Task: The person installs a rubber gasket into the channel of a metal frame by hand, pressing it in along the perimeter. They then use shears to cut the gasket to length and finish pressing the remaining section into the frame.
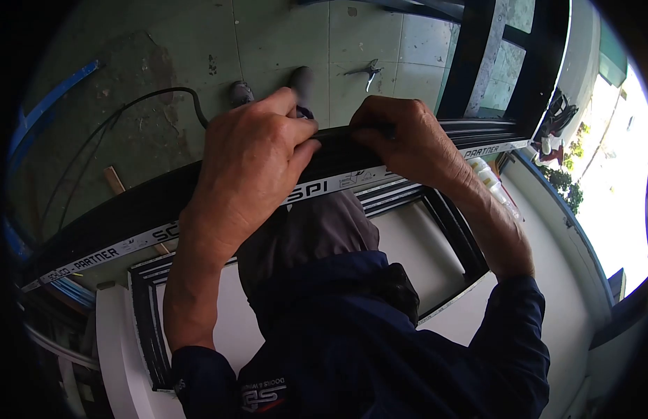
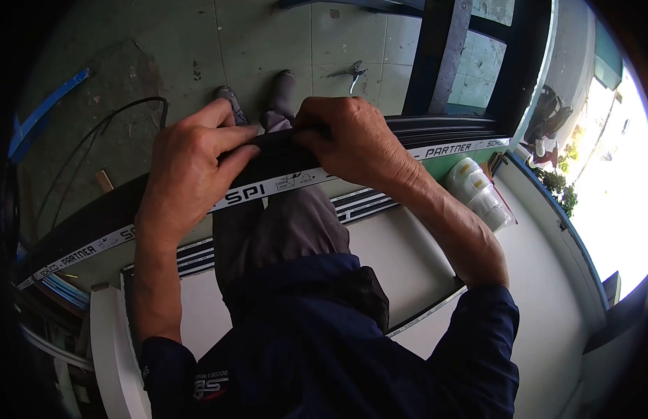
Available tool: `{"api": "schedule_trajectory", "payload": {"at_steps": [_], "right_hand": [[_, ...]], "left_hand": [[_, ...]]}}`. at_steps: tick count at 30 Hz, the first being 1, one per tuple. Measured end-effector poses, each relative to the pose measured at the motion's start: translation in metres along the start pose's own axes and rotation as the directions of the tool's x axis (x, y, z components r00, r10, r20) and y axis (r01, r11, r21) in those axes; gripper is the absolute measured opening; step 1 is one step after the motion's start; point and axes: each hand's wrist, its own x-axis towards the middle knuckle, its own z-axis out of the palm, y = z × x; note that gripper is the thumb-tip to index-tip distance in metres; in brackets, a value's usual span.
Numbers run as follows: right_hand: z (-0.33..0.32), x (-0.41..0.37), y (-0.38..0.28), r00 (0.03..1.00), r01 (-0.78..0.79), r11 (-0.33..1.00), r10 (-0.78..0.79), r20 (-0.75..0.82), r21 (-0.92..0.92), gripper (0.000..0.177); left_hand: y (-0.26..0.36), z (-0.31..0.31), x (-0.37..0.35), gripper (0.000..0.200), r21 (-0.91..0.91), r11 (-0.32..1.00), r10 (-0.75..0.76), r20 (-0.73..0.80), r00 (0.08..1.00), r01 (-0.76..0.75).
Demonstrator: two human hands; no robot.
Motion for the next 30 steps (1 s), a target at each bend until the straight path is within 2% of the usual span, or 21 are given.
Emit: {"api": "schedule_trajectory", "payload": {"at_steps": [2,5,9,11,14,17,20,23,26,30], "right_hand": [[0.000,0.002,0.005,0.999,0.037,0.995,-0.038,0.010,0.092,0.014],[-0.005,0.009,-0.004,0.993,0.011,0.992,-0.026,0.114,0.128,0.014],[0.004,0.007,-0.007,0.999,0.011,1.000,-0.010,0.052,-0.022,0.016],[0.004,0.006,-0.006,0.999,0.034,0.997,-0.033,0.016,-0.063,0.016],[-0.001,0.009,-0.013,0.995,-0.036,0.986,0.021,0.099,0.160,0.015],[0.005,0.015,-0.015,0.994,-0.005,0.994,-0.007,0.113,0.107,0.015],[0.012,0.011,-0.017,0.999,0.006,0.999,-0.005,0.036,-0.041,0.017],[0.012,0.012,-0.013,0.997,0.061,0.995,-0.064,0.037,0.078,0.017],[0.011,0.017,-0.026,0.992,0.061,0.993,-0.071,0.102,0.097,0.013],[0.019,0.014,-0.031,0.998,0.040,0.998,-0.037,0.056,-0.054,0.013]], "left_hand": [[-0.003,-0.009,-0.009,0.020,0.001,0.999,-0.049,-0.006,0.999,0.049],[-0.004,-0.008,-0.008,0.019,-0.012,1.000,0.004,-0.007,1.000,-0.004],[-0.013,-0.003,-0.002,0.017,0.012,0.996,0.093,0.018,0.996,-0.093],[-0.014,-0.003,-0.002,0.016,0.016,0.996,0.091,0.029,0.995,-0.091],[-0.015,-0.003,-0.002,0.015,0.023,0.996,0.089,0.026,0.996,-0.090],[-0.015,-0.002,-0.003,0.015,0.023,0.996,0.089,0.019,0.996,-0.090],[-0.016,0.001,-0.004,0.014,0.019,0.995,0.094,0.021,0.995,-0.095],[-0.016,0.000,-0.002,0.012,0.023,0.995,0.101,0.020,0.995,-0.101],[-0.017,0.000,-0.003,0.011,0.022,0.995,0.094,0.020,0.995,-0.095],[-0.018,0.002,-0.003,0.011,0.037,0.996,0.084,0.019,0.996,-0.084]]}}
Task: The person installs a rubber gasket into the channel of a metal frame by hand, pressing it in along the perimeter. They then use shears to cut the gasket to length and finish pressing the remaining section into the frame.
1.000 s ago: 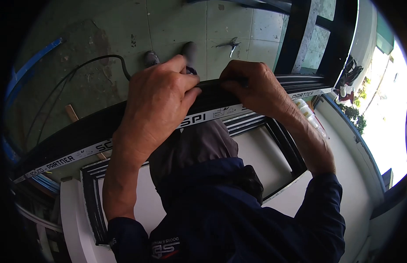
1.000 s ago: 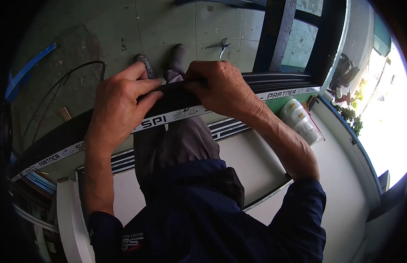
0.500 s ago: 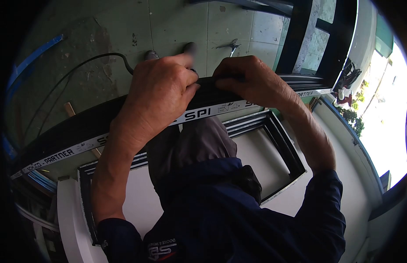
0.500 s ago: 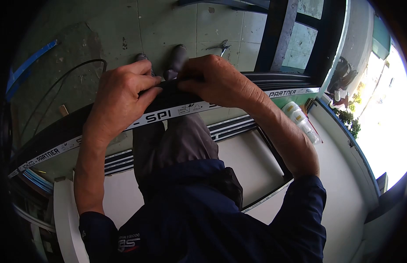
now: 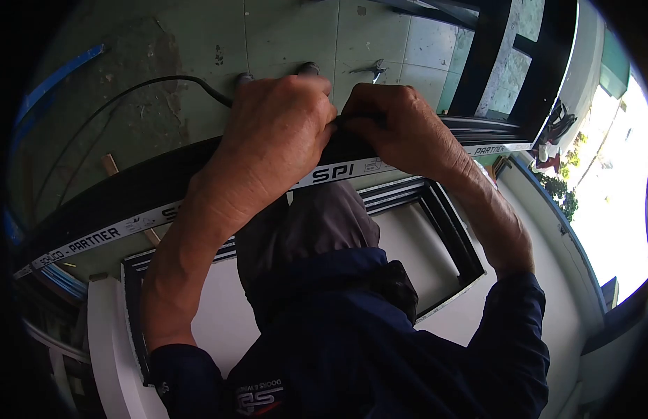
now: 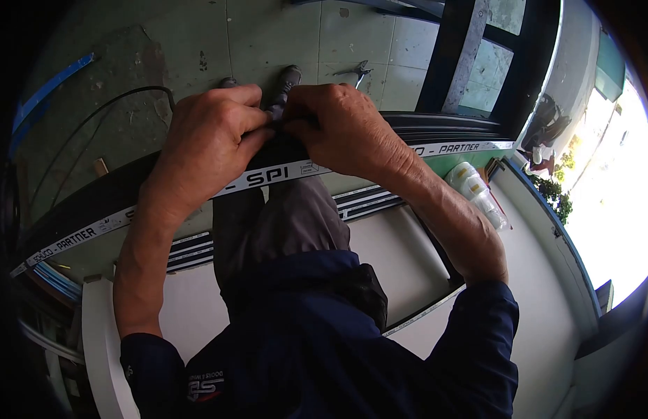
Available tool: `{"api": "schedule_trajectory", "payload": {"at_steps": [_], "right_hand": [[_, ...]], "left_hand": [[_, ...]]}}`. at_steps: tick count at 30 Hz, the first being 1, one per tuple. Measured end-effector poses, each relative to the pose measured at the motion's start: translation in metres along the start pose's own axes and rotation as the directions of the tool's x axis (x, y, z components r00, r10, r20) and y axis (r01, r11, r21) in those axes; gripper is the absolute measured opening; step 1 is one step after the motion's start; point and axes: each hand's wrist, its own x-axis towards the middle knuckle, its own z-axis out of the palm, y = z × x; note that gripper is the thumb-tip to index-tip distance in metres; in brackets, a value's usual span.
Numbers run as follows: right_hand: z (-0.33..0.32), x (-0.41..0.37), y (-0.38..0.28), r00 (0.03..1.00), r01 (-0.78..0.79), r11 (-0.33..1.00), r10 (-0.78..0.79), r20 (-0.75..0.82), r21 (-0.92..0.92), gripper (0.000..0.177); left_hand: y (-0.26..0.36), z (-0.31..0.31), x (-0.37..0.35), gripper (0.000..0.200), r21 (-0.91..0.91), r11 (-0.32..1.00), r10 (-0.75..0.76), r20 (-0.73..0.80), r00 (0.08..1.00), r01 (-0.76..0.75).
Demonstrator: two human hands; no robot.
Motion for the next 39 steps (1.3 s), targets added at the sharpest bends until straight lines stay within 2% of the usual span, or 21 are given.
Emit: {"api": "schedule_trajectory", "payload": {"at_steps": [2,5,8,11,14,20,23,26,29,32,35,38,39], "right_hand": [[-0.004,0.001,-0.002,1.000,0.006,1.000,-0.006,-0.007,-0.017,0.014],[-0.013,0.005,0.005,0.995,-0.013,0.988,-0.002,0.096,0.156,0.018],[-0.013,0.007,0.007,0.988,-0.072,0.978,0.044,0.145,0.198,0.020],[-0.010,0.003,0.001,0.990,-0.108,0.979,0.090,0.106,0.172,0.019],[-0.008,0.004,0.001,0.993,-0.083,0.981,0.065,0.102,0.174,0.019],[-0.011,0.009,0.000,0.984,-0.102,0.974,0.069,0.165,0.203,0.018],[-0.002,0.004,-0.006,0.997,-0.066,0.997,0.065,0.030,0.039,0.017],[-0.001,0.003,-0.002,1.000,-0.020,0.994,0.020,0.008,0.110,0.015],[-0.003,0.009,-0.005,0.994,-0.053,0.981,0.034,0.106,0.184,0.015],[-0.004,0.010,-0.017,0.993,-0.078,0.995,0.072,0.090,0.066,0.015],[0.000,0.008,-0.015,0.998,-0.057,0.998,0.056,0.033,0.026,0.014],[-0.002,0.010,-0.001,0.994,-0.001,0.979,-0.021,0.105,0.202,0.011],[-0.005,0.011,-0.001,0.994,-0.005,0.980,-0.018,0.112,0.200,0.011]], "left_hand": [[0.001,-0.001,0.000,0.011,-0.013,1.000,-0.005,0.015,1.000,0.005],[0.000,-0.010,-0.005,0.013,-0.023,1.000,-0.009,-0.009,1.000,0.009],[-0.005,-0.019,-0.015,0.015,-0.054,0.997,-0.053,-0.020,0.998,0.052],[-0.006,-0.020,-0.016,0.015,-0.038,0.999,-0.037,-0.005,0.999,0.037],[-0.009,-0.018,-0.013,0.014,-0.019,1.000,-0.010,0.010,1.000,0.010],[-0.010,-0.015,-0.012,0.013,-0.034,0.999,0.015,-0.005,1.000,-0.015],[-0.010,-0.015,-0.012,0.013,-0.030,0.999,0.018,-0.009,1.000,-0.019],[-0.009,-0.016,-0.011,0.014,-0.038,0.999,0.019,-0.002,1.000,-0.019],[-0.010,-0.015,-0.011,0.014,-0.037,0.999,0.017,-0.003,1.000,-0.018],[-0.011,-0.013,-0.011,0.014,-0.018,1.000,0.021,-0.015,1.000,-0.021],[-0.010,-0.013,-0.011,0.014,-0.027,0.999,0.023,-0.011,1.000,-0.023],[-0.010,-0.014,-0.013,0.013,-0.059,0.998,0.008,-0.019,1.000,-0.010],[-0.011,-0.014,-0.013,0.013,-0.076,0.997,0.000,-0.021,1.000,-0.001]]}}
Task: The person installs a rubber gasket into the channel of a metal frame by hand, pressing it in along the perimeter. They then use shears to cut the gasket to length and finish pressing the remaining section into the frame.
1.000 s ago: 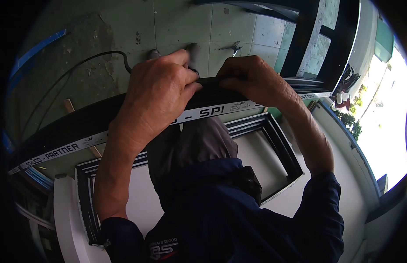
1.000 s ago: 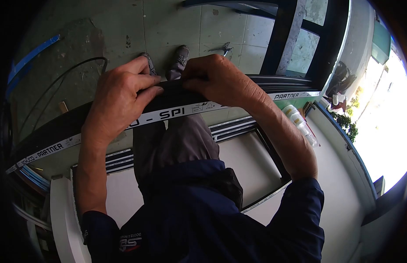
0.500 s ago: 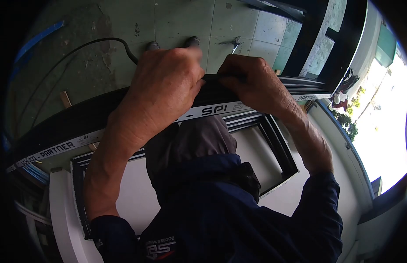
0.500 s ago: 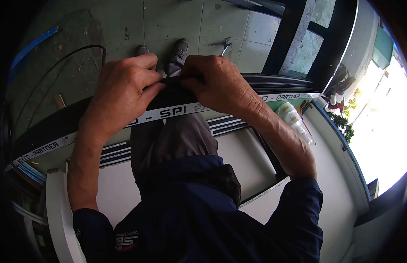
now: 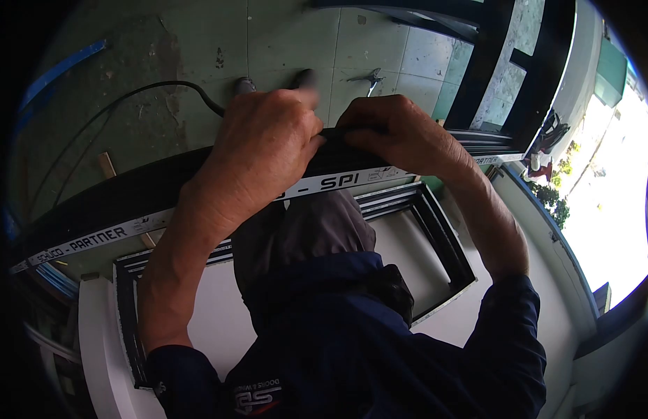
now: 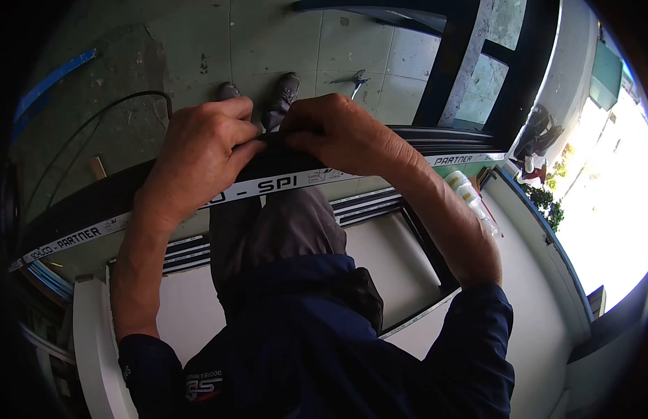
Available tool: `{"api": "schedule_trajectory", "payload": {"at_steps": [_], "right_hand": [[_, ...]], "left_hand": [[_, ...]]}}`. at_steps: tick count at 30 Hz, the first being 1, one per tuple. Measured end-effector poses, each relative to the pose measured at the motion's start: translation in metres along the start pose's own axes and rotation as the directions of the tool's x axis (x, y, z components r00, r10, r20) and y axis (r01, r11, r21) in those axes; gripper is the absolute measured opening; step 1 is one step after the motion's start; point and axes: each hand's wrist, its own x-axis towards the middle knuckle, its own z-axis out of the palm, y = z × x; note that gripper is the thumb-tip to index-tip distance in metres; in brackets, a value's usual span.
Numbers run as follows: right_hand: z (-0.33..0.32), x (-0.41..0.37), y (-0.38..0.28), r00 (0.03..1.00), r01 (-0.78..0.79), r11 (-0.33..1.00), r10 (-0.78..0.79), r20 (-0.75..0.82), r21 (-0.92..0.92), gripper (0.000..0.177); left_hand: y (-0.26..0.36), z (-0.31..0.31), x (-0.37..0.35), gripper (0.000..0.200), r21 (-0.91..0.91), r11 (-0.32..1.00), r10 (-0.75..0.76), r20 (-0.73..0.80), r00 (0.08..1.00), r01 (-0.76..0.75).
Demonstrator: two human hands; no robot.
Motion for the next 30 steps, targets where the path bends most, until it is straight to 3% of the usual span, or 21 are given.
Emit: {"api": "schedule_trajectory", "payload": {"at_steps": [2,5,11,17,21,24,30], "right_hand": [[-0.001,0.001,0.000,1.000,-0.020,1.000,0.020,0.024,0.005,0.012],[0.010,-0.006,-0.011,0.995,-0.012,0.979,-0.008,-0.097,-0.204,0.013],[0.011,-0.001,-0.009,0.998,-0.020,0.999,0.018,-0.054,-0.030,0.016],[0.014,0.002,-0.015,0.996,-0.051,0.985,0.039,-0.079,-0.164,0.016],[0.012,0.002,-0.012,0.996,-0.056,0.997,0.052,-0.071,-0.045,0.017],[0.015,-0.001,-0.011,0.995,-0.067,0.997,0.064,-0.071,-0.042,0.018],[0.010,0.000,-0.009,0.998,-0.063,0.998,0.063,-0.015,-0.023,0.018]], "left_hand": [[0.002,-0.002,0.001,0.012,0.017,1.000,-0.011,0.011,1.000,0.011],[0.002,0.001,0.001,0.012,0.035,0.999,-0.021,0.017,1.000,0.020],[0.003,-0.001,0.001,0.014,0.046,0.999,-0.025,0.021,0.999,0.024],[0.001,0.004,0.001,0.014,0.064,0.998,-0.010,0.016,1.000,0.009],[0.000,-0.007,-0.006,0.011,0.063,0.998,0.015,0.003,1.000,-0.015],[-0.002,-0.023,-0.018,0.012,0.086,0.993,-0.083,0.020,0.996,0.081],[-0.012,-0.018,-0.013,0.013,0.060,0.998,0.027,0.040,0.999,-0.029]]}}
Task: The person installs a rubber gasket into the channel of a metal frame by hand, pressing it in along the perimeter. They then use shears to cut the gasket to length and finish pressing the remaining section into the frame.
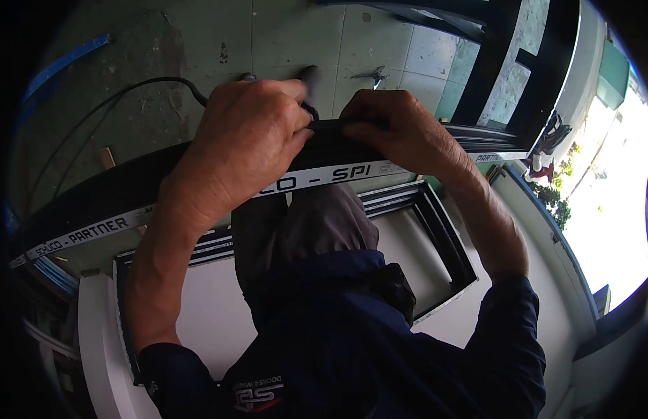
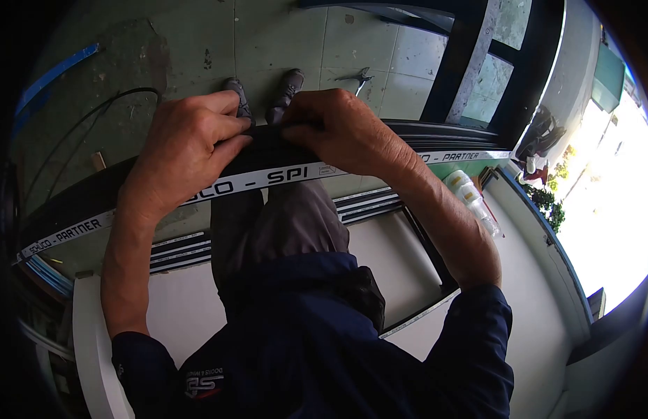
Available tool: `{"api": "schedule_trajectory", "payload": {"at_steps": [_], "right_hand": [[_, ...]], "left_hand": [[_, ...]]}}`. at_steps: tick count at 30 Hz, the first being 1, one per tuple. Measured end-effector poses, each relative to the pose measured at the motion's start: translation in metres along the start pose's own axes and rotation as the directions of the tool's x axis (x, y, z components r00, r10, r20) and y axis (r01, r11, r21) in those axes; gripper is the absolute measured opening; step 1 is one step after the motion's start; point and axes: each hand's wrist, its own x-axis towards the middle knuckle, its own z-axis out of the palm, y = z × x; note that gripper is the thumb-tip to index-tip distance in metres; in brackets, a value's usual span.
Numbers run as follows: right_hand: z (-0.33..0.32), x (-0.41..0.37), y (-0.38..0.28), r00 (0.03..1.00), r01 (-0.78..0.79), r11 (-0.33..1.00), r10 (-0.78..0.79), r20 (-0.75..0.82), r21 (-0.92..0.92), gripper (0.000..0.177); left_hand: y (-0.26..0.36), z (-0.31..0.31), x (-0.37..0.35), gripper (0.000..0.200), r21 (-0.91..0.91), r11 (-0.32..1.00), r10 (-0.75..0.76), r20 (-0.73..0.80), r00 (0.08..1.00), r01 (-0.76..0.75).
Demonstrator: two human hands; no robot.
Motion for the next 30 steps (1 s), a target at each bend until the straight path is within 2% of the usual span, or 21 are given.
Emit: {"api": "schedule_trajectory", "payload": {"at_steps": [5,8,11,14,17,21,24,27,30], "right_hand": [[-0.002,0.004,-0.001,0.998,-0.052,0.998,0.050,0.046,0.047,0.018],[-0.003,0.007,-0.003,0.998,-0.038,0.999,0.040,0.044,-0.036,0.017],[0.006,0.002,-0.008,0.998,0.001,0.981,-0.013,-0.058,-0.195,0.018],[0.004,0.002,-0.009,0.999,-0.028,0.990,0.022,-0.041,-0.141,0.018],[-0.003,0.007,-0.001,0.998,-0.024,1.000,0.023,0.053,0.018,0.019],[-0.005,0.011,-0.001,0.995,-0.003,1.000,0.002,0.101,0.012,0.019],[-0.008,0.012,-0.002,0.995,-0.008,1.000,0.010,0.104,-0.017,0.019],[-0.006,0.012,0.002,0.997,0.054,0.999,-0.054,0.049,0.003,0.024],[0.002,0.009,0.005,0.995,0.086,0.995,-0.089,-0.055,-0.059,0.021]], "left_hand": [[-0.001,0.001,-0.001,0.011,-0.015,1.000,0.012,-0.011,1.000,-0.012],[0.000,0.002,0.000,0.012,-0.016,1.000,0.017,-0.025,1.000,-0.017],[-0.001,0.005,-0.001,0.013,-0.023,0.999,0.022,-0.040,0.999,-0.023],[0.001,0.002,0.001,0.012,-0.028,0.999,0.024,-0.023,0.999,-0.025],[0.002,0.002,0.002,0.011,-0.043,0.999,-0.011,-0.015,1.000,0.010],[0.003,0.003,0.004,0.012,-0.047,0.998,-0.032,-0.031,0.999,0.030],[0.006,0.002,0.008,0.013,-0.079,0.989,-0.126,0.019,0.992,0.127],[0.005,0.002,0.009,0.014,-0.123,0.982,-0.145,0.012,0.989,0.145],[0.010,0.003,0.011,0.014,-0.107,0.975,-0.194,0.031,0.981,0.196]]}}
